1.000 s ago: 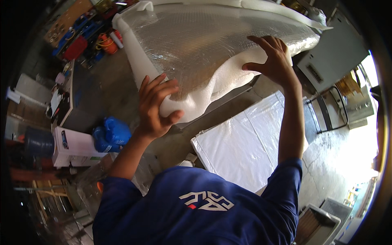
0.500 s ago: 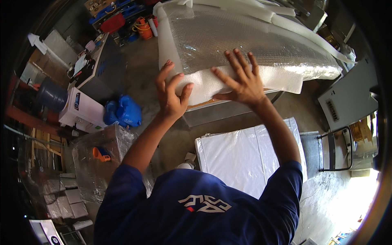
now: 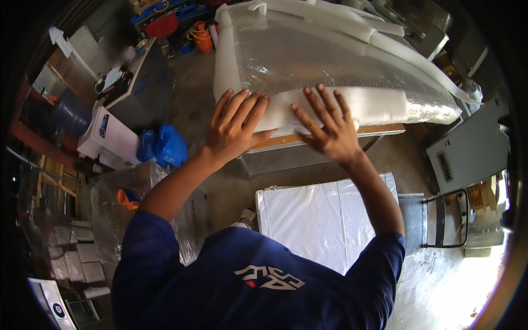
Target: The person wraps a large rectangular appliance with bubble wrap and foam padding, securing the layers with a handheld tape dispenser. The person moves around the item, folds the wrap edges, and applies tape to seal the package. The wrapped item is then placed on a hand truck.
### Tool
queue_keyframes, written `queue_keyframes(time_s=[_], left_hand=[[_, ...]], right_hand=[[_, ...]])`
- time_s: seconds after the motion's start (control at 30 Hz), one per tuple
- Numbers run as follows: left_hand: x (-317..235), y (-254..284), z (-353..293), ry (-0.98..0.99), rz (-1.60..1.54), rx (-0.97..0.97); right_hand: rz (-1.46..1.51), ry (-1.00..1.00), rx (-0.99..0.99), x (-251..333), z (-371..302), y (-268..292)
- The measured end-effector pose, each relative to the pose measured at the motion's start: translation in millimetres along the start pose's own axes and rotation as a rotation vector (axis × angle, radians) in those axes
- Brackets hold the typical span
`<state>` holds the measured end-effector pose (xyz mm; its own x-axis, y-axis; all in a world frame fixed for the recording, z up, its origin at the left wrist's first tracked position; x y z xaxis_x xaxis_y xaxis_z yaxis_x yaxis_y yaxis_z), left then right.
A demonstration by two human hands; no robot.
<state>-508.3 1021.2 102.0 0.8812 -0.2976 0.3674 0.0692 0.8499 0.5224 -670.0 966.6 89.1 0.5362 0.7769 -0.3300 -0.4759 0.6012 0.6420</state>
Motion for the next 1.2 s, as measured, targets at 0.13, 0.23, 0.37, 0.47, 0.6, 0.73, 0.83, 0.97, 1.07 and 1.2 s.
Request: queue_keyframes(time_s=[0.13,0.23,0.37,0.47,0.6,0.73,0.83,0.97,1.07,1.2], left_hand=[[-6.6,3.1,11.2,-0.026,0.067,0.026],[-12.2,10.4,9.0,-0.040,0.032,0.024],[-12.2,-5.0,6.8,-0.012,-0.015,0.047],[-13.0,-1.9,5.0,0.002,-0.054,-0.049],[-25.0,-3.4,10.4,-0.029,0.007,-0.197],[-27.6,-28.4,5.7,-0.040,0.079,-0.038],[-35.6,-39.2,12.1,-0.052,0.036,-0.029],[-56.8,-40.4,31.9,-0.197,0.068,0.103],[-63.0,-48.7,33.1,-0.203,0.038,0.106],[-66.1,-41.7,26.6,-0.305,0.031,0.174]], right_hand=[[-0.077,0.009,0.021,-8.6,-5.9,-25.9],[-0.057,-0.022,0.001,-12.6,-13.9,-32.5],[0.026,-0.047,0.006,-12.9,-11.7,-26.2],[0.063,-0.202,0.160,1.1,-2.7,-9.1],[0.174,-0.073,-0.211,91.9,-59.4,1.5],[0.668,-0.183,0.181,231.2,-77.0,-116.3],[0.887,-0.458,0.459,328.3,-96.5,-249.8],[1.108,-0.244,0.607,499.7,8.0,-368.5],[1.094,0.036,0.223,561.0,110.9,-361.0],[0.705,0.081,0.553,623.8,186.1,-401.7]])
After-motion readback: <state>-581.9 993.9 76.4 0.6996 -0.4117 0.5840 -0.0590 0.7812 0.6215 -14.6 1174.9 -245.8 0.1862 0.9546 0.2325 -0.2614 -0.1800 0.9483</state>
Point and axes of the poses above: each hand's wrist, its own z-axis towards the middle knuckle, its own y-axis out of the back of the hand, x = y × z, the point moved 9 cm from there along z, towards the middle knuckle, and after that the axes turned 1 degree about -z, right-handed, at the moved point
